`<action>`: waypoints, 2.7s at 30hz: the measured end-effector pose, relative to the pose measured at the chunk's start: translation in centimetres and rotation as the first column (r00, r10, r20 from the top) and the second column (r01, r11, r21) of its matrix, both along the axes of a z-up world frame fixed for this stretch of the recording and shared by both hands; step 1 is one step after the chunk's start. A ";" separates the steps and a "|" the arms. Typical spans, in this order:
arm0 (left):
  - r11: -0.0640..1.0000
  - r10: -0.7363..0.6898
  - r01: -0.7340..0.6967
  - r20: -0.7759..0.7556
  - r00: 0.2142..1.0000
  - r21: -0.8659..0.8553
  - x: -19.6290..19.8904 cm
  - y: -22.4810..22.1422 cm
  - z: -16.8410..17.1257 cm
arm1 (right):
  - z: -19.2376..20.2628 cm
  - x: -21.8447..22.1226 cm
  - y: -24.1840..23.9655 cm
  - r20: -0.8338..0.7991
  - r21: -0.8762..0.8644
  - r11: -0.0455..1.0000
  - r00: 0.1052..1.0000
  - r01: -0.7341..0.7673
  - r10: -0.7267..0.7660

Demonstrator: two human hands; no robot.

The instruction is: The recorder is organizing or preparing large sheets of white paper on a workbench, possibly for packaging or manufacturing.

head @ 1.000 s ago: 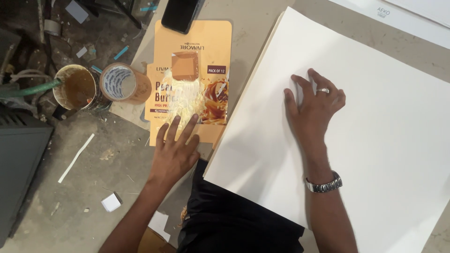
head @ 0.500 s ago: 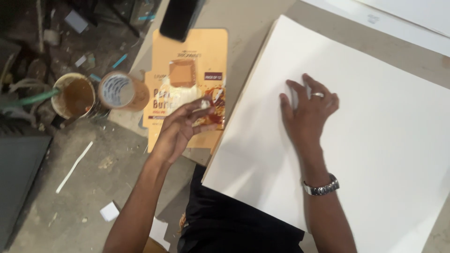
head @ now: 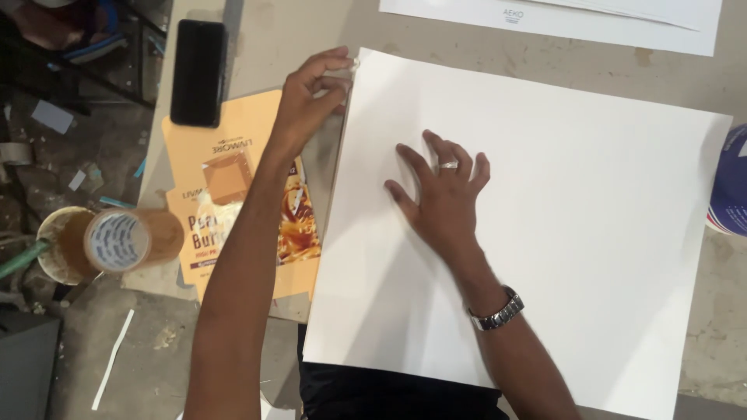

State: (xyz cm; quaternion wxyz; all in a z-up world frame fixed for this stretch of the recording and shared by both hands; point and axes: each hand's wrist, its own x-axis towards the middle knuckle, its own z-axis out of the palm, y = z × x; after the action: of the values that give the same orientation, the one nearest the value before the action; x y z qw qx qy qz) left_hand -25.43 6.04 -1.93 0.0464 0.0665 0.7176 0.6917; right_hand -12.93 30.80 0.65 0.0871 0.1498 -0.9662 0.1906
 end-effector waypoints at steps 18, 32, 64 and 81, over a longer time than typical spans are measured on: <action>0.980 0.069 -0.072 -0.021 0.997 -0.188 -2.7 1.0 -0.9 | -0.1 0.0 -0.1 0.025 -0.017 1.000 1.000 0.003 -0.002; 0.987 0.051 -0.058 -0.051 0.997 -0.153 -2.8 0.7 -0.3 | 0.3 0.0 -0.3 0.033 -0.034 0.999 0.999 0.003 -0.002; 0.988 0.068 -0.068 0.000 0.998 -0.141 1.4 -0.2 -2.0 | 0.3 0.1 -0.2 0.029 -0.051 0.999 1.000 0.006 -0.004; 0.903 0.010 -0.101 -0.213 0.977 -0.418 23.6 -1.9 -0.1 | -0.1 0.0 0.1 0.004 0.008 1.000 1.000 -0.020 0.020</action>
State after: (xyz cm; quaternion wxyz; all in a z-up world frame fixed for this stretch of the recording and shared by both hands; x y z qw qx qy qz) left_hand -1.81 4.16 -2.07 -0.0344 0.1054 0.8538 0.5087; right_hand -12.93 30.86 0.58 0.0825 0.1596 -0.9656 0.1881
